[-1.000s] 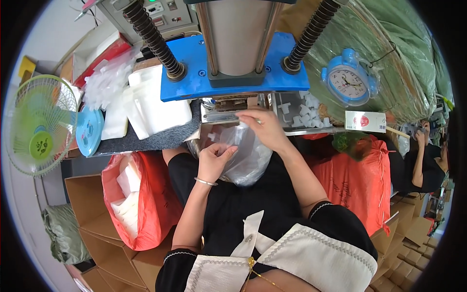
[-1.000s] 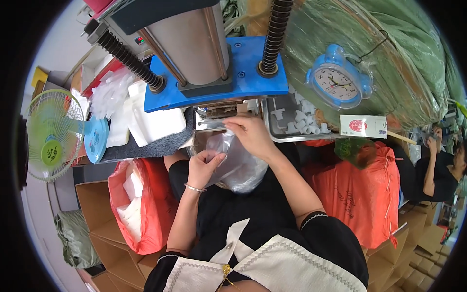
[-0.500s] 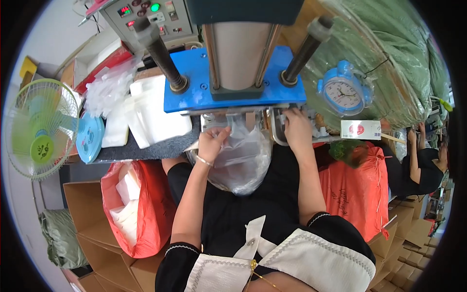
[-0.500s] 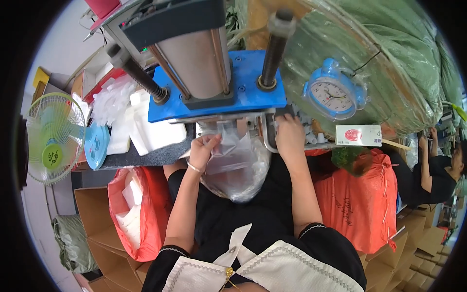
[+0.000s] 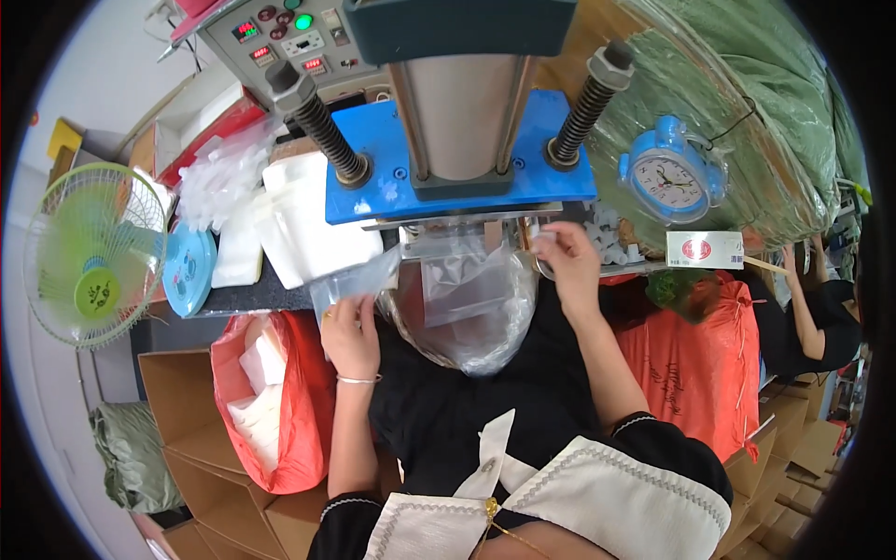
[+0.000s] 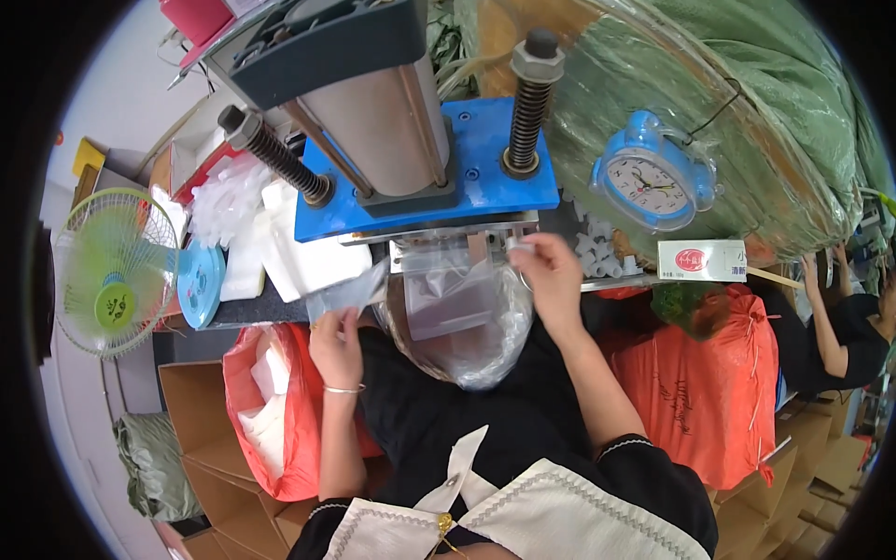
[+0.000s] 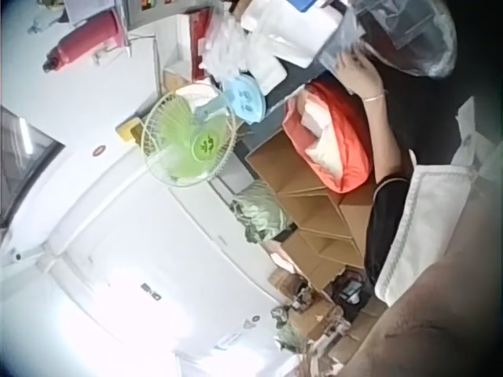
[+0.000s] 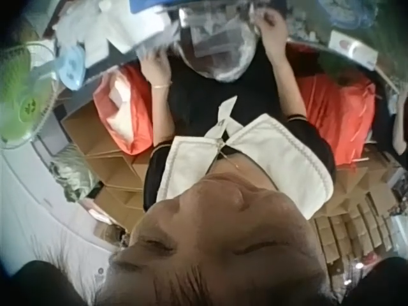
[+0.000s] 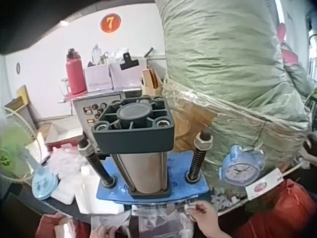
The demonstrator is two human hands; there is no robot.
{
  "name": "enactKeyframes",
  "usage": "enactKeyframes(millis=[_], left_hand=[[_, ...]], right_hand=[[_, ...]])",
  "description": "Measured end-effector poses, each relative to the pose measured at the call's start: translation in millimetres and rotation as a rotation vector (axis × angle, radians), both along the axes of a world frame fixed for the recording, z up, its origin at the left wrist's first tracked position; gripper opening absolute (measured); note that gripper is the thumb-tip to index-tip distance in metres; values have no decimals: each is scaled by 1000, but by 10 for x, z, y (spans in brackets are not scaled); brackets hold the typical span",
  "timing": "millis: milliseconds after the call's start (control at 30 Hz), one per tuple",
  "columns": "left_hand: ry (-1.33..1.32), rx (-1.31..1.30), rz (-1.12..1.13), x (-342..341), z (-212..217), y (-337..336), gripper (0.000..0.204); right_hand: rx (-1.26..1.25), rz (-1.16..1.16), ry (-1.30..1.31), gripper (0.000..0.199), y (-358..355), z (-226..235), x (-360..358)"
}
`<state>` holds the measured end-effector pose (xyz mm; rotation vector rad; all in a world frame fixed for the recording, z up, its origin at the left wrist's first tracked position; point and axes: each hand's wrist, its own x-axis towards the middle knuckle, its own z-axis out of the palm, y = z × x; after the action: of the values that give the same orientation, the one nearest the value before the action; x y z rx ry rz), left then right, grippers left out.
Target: The person operates a heat-sealing machine to package items into plastic bags.
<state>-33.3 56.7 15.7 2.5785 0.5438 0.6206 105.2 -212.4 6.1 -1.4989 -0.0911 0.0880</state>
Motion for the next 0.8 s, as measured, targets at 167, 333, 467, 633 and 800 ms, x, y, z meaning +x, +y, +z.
enactKeyframes(millis=[167,333,467,633,800], left_hand=[[18,-679,-305,52,474,-435,12],[167,-1242,-210,131,128,-521,14],[73,-1131,-193,210,-270,-565,12],[50,-1328,-160,199,-294,-635,11],[4,-1092,-242,351,-400,-732,19]], right_hand=[[-256,245,-387,28,408,607,-150],[-573,529,-492,22,542,552,-4],[-279,295,-251,20,594,248,-80],[-607,478,-341,22,537,238,62],[-465,288,-168,24,601,-12,9]])
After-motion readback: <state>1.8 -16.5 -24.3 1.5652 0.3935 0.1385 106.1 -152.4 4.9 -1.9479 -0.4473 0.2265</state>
